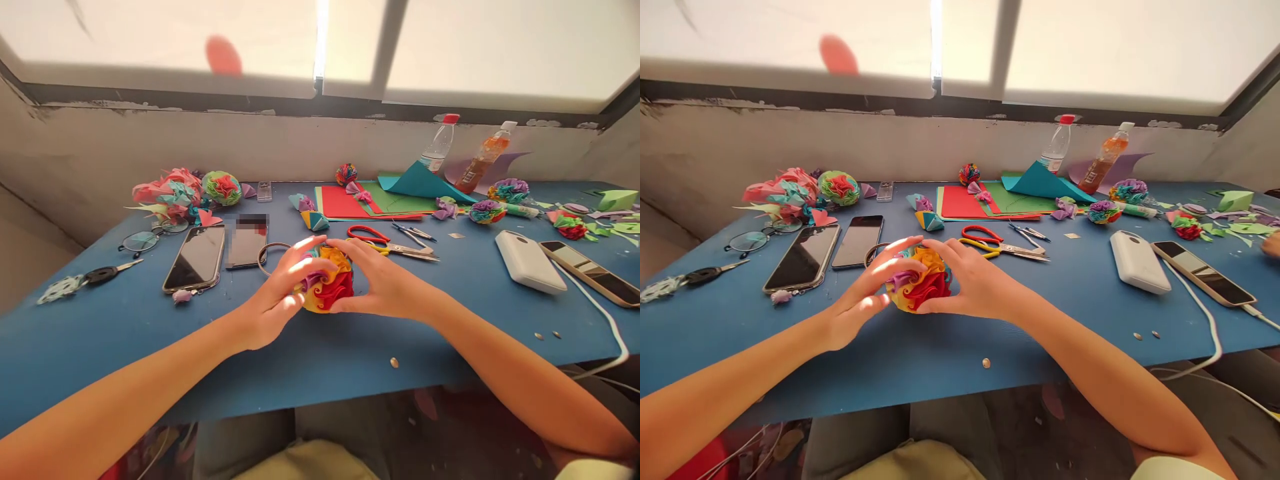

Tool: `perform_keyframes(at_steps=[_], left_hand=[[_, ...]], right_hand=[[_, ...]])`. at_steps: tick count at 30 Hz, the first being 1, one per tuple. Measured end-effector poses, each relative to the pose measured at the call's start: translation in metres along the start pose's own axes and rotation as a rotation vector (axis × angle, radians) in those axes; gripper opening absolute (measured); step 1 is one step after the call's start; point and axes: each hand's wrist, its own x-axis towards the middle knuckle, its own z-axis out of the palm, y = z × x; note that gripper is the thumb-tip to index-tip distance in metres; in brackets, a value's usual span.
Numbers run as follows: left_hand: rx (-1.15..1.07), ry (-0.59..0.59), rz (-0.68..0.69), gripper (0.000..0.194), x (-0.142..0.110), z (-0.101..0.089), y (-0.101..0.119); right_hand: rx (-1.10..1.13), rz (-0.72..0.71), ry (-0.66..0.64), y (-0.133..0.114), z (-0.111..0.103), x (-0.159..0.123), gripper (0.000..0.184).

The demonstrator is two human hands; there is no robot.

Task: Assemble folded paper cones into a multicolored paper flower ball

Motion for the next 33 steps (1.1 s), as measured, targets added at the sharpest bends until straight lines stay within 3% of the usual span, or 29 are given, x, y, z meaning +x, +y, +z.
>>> perform_keyframes(at_steps=[3,5,8,11,21,28,33], left_hand=[[0.087,-0.029,0.016,0.041,0.000,0.001,-0.004],[0.158,-0.033,0.049,0.039,0.002,0.002,-0.008],[0.123,0.091,0.108,0.029,0.006,0.002,-0.013],[0.080,0.214,0.137,0.017,0.009,0.001,-0.014],[0.102,0.234,0.225,0.024,0.010,0.001,-0.012],[0.104,0.245,0.237,0.025,0.010,0.001,-0.013],[0.162,0.250,0.208,0.018,0.011,0.001,-0.010]], right_hand=[[0.053,-0.027,-0.003,0.003,0.004,0.001,0.084],[0.106,-0.039,-0.039,0.006,0.002,0.002,0.068],[0.198,-0.053,-0.037,0.011,-0.004,0.002,0.047],[0.196,-0.118,0.036,0.010,-0.010,0.002,0.046],[-0.186,-0.225,0.367,-0.003,-0.002,0.001,0.014],[-0.430,-0.395,0.458,0.002,0.002,0.000,0.013],[-0.539,-0.391,0.478,0.003,0.003,0.000,0.008]])
